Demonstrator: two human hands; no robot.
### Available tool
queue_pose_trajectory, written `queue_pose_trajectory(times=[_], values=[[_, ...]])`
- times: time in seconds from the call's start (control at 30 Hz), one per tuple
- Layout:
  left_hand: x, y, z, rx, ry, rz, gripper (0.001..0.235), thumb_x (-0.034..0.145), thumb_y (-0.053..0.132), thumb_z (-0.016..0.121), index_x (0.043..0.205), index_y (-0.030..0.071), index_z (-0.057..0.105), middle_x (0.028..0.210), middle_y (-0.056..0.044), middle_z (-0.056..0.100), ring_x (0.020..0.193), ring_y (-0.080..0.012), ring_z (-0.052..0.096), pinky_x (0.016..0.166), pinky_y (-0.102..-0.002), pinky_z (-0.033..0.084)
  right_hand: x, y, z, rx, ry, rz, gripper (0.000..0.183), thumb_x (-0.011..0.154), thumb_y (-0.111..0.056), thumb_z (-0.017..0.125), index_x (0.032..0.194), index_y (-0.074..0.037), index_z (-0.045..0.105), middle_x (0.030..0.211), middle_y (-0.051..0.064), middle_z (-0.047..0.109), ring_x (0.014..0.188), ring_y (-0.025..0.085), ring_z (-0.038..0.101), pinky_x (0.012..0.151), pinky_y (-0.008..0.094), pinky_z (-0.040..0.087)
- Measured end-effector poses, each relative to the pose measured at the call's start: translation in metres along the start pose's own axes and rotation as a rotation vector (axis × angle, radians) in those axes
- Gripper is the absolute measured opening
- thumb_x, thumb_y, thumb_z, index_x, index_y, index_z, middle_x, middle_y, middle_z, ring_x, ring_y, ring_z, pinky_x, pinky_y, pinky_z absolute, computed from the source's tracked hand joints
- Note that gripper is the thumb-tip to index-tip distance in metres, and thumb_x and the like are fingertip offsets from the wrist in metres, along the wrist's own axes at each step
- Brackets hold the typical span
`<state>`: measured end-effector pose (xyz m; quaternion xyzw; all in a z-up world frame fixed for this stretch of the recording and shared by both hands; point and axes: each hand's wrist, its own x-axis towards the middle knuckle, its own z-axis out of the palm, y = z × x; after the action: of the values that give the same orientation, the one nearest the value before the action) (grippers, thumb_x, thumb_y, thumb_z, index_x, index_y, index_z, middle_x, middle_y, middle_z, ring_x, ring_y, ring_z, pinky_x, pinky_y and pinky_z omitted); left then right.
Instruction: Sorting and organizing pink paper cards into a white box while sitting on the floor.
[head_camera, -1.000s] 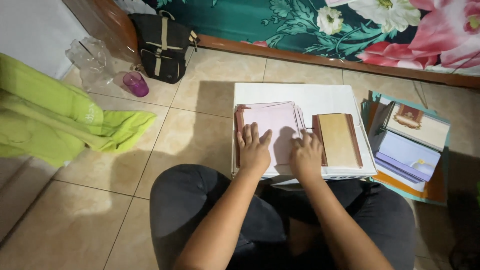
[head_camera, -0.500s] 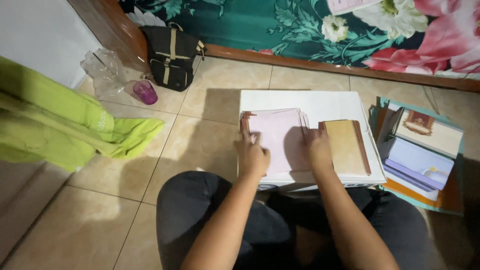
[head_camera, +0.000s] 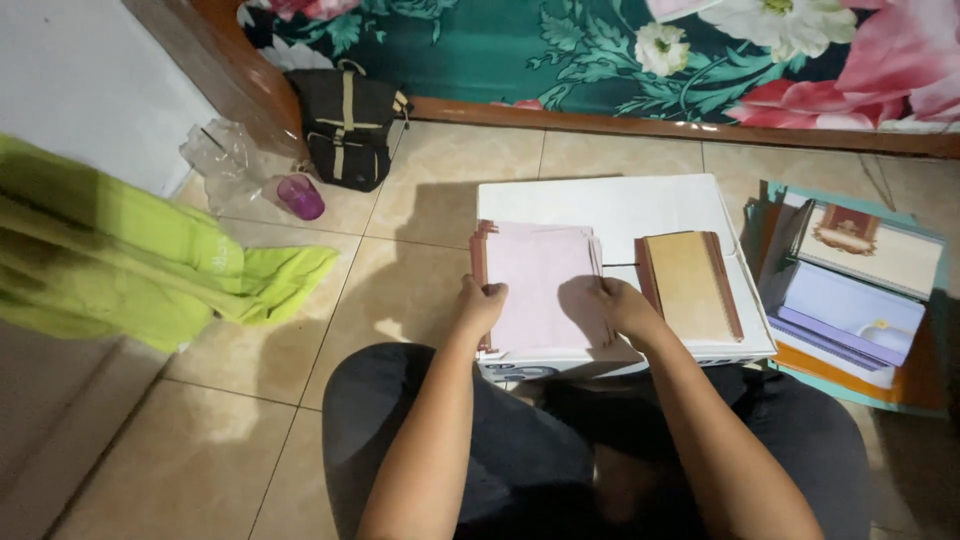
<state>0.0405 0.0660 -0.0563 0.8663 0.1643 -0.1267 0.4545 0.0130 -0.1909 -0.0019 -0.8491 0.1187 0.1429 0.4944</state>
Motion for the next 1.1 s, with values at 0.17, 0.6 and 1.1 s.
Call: queue_pose_trajectory(times=[0.17, 0.6, 1.1], values=[[-0.030, 0.022, -0.028, 0.058, 0.048, 0.010, 0.067, 0.086, 0.045, 0.057, 0.137, 0.003, 0.050, 0.134, -0.025, 0.063, 0.127, -0.0403, 0.060, 0.101, -0.052, 0.052, -0.027, -0.026, -0.006, 0.011, -0.092, 0.016, 0.054, 0.104, -0.029, 0.051, 0.142, 0.009, 0.056, 0.137, 0.039, 0.057, 0.132, 0.055, 0.052, 0.102, 0.065, 0.045], [-0.085, 0.067, -0.044, -0.487, 0.138, 0.609, 0.068, 0.087, 0.022, 0.073, 0.144, -0.006, 0.048, 0.132, -0.038, 0.059, 0.130, -0.0541, 0.050, 0.106, -0.061, 0.045, 0.002, 0.016, -0.010, 0.727, 0.212, -0.669, 0.043, 0.095, 0.001, 0.064, 0.137, 0.001, 0.051, 0.125, 0.014, 0.062, 0.121, 0.021, 0.055, 0.108, 0.039, 0.045], [-0.098, 0.098, -0.030, 0.064, 0.897, 1.106, 0.039, 0.080, 0.019, 0.071, 0.119, 0.013, 0.070, 0.137, -0.020, 0.051, 0.119, -0.0359, 0.064, 0.095, -0.041, 0.059, -0.050, -0.035, -0.012, -0.294, 0.704, -0.995, 0.069, 0.082, 0.004, 0.067, 0.149, -0.011, 0.058, 0.134, 0.024, 0.041, 0.116, 0.046, 0.060, 0.101, 0.050, 0.051]])
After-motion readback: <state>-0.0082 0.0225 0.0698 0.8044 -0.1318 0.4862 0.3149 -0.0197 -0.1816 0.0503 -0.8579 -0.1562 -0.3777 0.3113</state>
